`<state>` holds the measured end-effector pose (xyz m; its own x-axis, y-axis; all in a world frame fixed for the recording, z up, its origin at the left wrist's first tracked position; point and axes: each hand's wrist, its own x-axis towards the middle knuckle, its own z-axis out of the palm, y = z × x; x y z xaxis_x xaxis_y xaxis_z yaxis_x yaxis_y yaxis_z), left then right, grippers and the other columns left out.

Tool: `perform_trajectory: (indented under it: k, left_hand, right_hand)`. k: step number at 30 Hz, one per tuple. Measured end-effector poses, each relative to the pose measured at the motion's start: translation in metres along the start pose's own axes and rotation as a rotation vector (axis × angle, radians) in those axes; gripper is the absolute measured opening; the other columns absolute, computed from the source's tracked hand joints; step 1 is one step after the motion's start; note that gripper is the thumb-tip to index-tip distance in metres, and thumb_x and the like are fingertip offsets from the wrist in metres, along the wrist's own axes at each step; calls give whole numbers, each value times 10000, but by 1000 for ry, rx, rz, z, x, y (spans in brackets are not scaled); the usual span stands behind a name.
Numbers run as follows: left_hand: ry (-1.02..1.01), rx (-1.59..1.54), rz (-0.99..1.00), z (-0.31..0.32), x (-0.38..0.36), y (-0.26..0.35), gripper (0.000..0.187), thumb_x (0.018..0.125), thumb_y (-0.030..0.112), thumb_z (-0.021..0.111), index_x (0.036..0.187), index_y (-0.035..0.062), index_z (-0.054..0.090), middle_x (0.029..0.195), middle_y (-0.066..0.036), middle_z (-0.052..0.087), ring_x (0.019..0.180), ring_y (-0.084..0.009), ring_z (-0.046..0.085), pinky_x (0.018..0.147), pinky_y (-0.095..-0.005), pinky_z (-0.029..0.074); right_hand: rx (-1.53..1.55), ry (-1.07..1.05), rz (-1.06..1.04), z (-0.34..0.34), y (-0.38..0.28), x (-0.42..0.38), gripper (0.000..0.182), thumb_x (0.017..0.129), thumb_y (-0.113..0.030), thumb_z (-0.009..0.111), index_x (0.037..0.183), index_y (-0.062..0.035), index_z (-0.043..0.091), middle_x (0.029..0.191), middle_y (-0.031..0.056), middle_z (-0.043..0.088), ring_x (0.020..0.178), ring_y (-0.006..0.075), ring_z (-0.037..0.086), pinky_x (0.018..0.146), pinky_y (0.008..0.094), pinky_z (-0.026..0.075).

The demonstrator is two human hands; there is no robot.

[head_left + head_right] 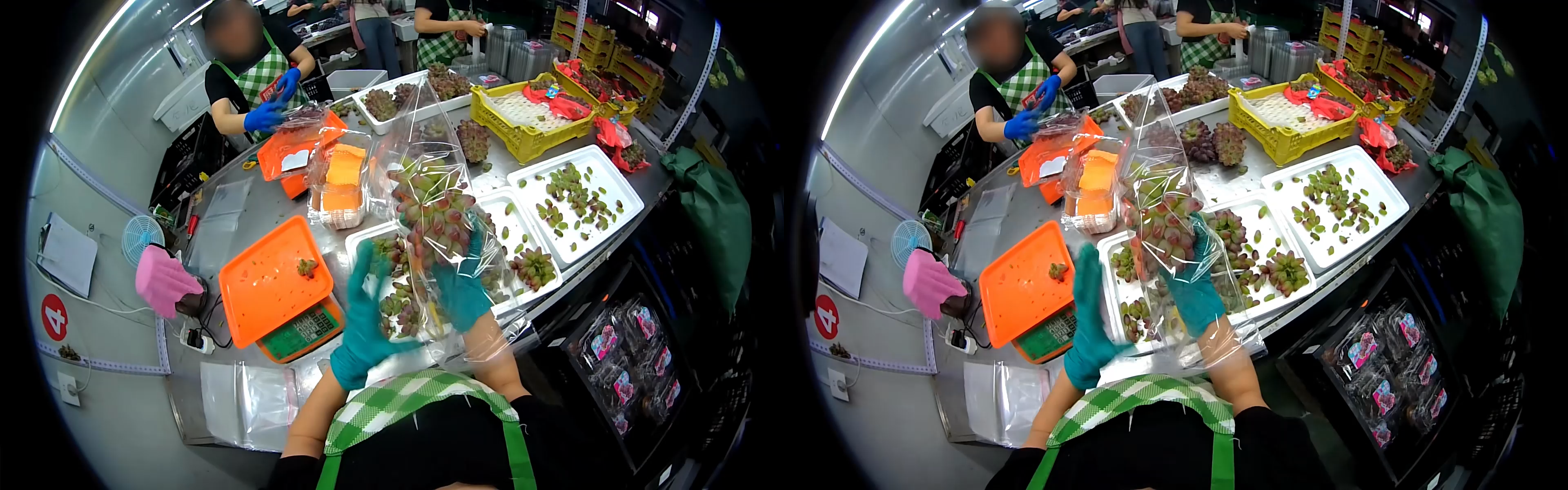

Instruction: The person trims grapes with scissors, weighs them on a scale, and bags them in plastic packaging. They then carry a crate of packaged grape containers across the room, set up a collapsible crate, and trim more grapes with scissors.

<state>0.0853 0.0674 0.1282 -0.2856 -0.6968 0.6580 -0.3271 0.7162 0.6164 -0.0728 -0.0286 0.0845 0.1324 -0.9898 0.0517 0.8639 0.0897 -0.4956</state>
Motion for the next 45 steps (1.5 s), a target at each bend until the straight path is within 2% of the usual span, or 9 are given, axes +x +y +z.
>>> perform_trajectory:
  k: [1,6,21,25,29,34,37,42,45]
  left_hand:
    - [-151,-1,278,3,-8,-13,904,580,621,635,1283,133,342,1347,-194,229,1280,-331,119,1028,-456,96]
    - [-285,606,518,33,12,5,490,673,279,647,1144,222,526,1337,-113,300,1228,-284,269,1003,-451,188]
    - [-718,-342,303,42,-5,-14,421,789,130,527,1202,85,465,1282,-76,404,1193,-286,349,982,-387,265]
    - [-876,-795,-238,-2,13,-18,584,770,162,581,1295,98,334,1333,-102,318,1243,-233,266,1010,-367,221]
    - [-49,-605,-431,-13,45,-50,866,715,120,620,1370,164,56,1385,-80,191,1267,-219,209,1012,-355,206]
    - [244,-691,-544,22,64,-72,671,858,441,426,1367,183,72,1341,-64,265,1154,-182,369,877,-293,384]
    - [-25,-1356,-621,18,50,-93,624,858,490,373,1336,120,215,1274,-85,383,1089,-204,452,860,-295,417]
    - [256,-1334,-700,27,26,-83,756,787,632,338,1265,46,328,1181,-131,466,978,-226,532,779,-346,487]
    - [-215,-2135,-52,52,1,-152,755,787,641,318,1274,64,315,1180,-126,465,979,-231,527,773,-337,482]
  right_hand:
    - [-2,1,0,-1,0,-2,410,824,-350,494,1104,-54,459,881,68,577,721,156,579,648,298,515]
    - [-17,13,-2,-4,0,-5,430,824,-353,494,1126,-51,447,895,73,579,723,155,581,648,294,517]
    - [-127,39,-97,-12,-24,22,493,827,-362,496,1191,-41,412,936,91,584,727,151,586,649,284,523]
    - [-176,82,-95,12,-31,8,381,793,-180,561,1144,-107,431,831,56,579,689,130,577,541,248,520]
    - [-344,23,-187,13,-19,9,493,761,-57,579,1205,-119,375,819,43,578,714,128,576,503,246,510]
    - [-818,-101,-189,23,-6,-7,622,724,-23,575,1289,-95,325,1033,74,482,902,93,483,715,191,440]
    - [-770,-352,-105,43,-11,-19,754,673,-32,607,1333,-85,245,1314,80,326,1148,138,348,944,247,308]
    - [-1266,-367,-122,43,1,-10,772,708,-118,638,1338,-89,194,1132,158,491,962,249,527,778,324,454]
    - [-1461,-416,-194,50,5,-15,750,713,-140,630,1330,-82,208,1162,180,453,1006,284,487,819,348,419]
